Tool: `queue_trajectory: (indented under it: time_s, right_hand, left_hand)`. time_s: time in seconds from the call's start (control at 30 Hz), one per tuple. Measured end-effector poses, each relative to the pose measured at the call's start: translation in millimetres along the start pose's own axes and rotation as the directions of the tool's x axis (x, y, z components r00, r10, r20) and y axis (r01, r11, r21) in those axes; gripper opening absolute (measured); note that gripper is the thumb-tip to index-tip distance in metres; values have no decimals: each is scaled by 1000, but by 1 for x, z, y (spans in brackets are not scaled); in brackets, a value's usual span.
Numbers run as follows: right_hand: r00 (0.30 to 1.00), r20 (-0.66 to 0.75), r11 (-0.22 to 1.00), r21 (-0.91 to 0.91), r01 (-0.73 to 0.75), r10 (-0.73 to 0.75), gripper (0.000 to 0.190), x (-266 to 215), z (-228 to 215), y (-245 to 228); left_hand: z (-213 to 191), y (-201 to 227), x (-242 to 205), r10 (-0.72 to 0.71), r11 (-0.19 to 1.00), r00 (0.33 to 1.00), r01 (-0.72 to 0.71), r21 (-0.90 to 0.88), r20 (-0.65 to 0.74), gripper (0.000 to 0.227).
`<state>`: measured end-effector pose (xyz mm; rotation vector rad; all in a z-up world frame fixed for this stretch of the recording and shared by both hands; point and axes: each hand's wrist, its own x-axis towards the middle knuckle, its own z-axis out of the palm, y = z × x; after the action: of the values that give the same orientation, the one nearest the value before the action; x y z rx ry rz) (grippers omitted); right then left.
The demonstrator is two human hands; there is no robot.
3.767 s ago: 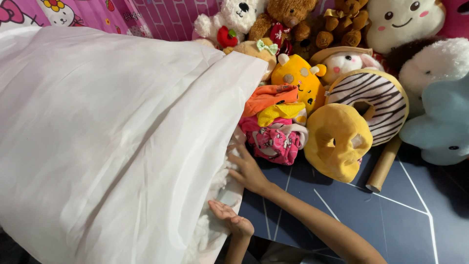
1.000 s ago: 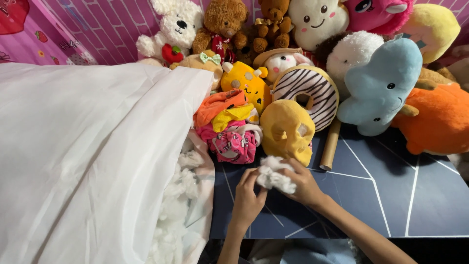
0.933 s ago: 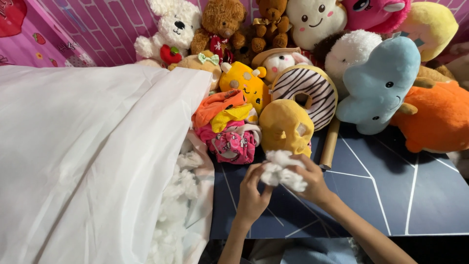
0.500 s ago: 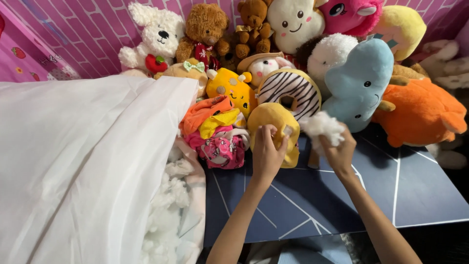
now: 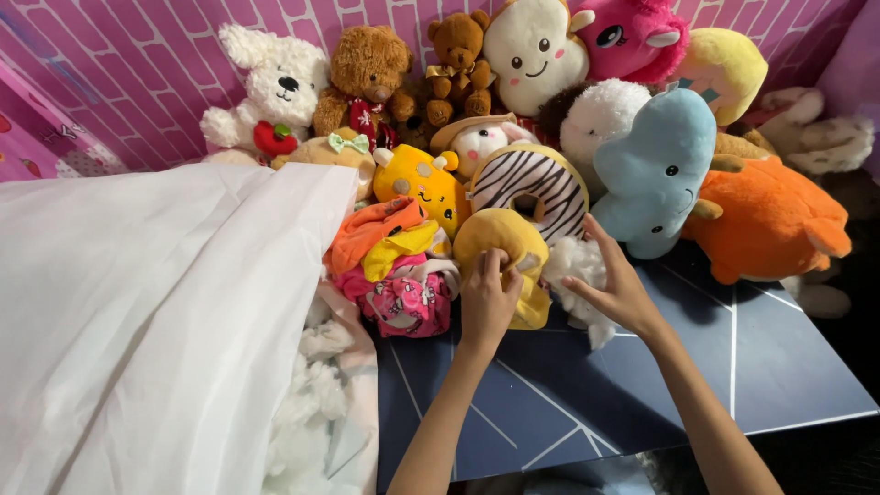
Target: Stuffing a small plush toy with fiberfill and using a wooden stick to pack the material.
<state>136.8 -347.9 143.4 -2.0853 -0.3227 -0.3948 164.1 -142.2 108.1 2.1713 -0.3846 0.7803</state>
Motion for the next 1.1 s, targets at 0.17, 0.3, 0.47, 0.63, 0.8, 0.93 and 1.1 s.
queue_trajectory:
  time_s: [0.17, 0.3, 0.47, 0.63, 0.8, 0.93, 1.1]
  right_hand:
    - [989, -17, 987, -68, -146, 145, 109, -30, -16, 4]
    - [953, -27, 938, -169, -302, 302, 115, -57, -20, 6]
    - [950, -177, 940, -181, -290, 259, 71, -74, -13, 66]
    - [929, -343, 976, -106, -188, 142, 29, -71, -19, 47]
    - [931, -319, 982, 111, -151, 179, 36, -54, -24, 12]
    - [943, -292, 964, 251, -86, 160, 43, -28, -1, -8]
    - [939, -316, 988, 25, 150, -135, 20, -5, 34, -29]
  left_hand:
    - [1, -5, -6, 21, 1000, 999, -21, 12, 35, 14]
    - [5, -7, -9, 21, 1000, 999, -21, 8, 46, 16]
    - [5, -4, -12, -2, 1000, 998, 4, -27, 66, 14]
    - [1, -3, -14, -45, 991, 998, 49, -124, 40, 12]
    - [-5, 0, -11, -62, 986, 998, 64, -152, 18, 11]
    - [-1, -4, -14, -91, 976, 995, 94, -195, 28, 10]
    - [-10, 3, -8, -278, 862, 955, 296, -411, 105, 17]
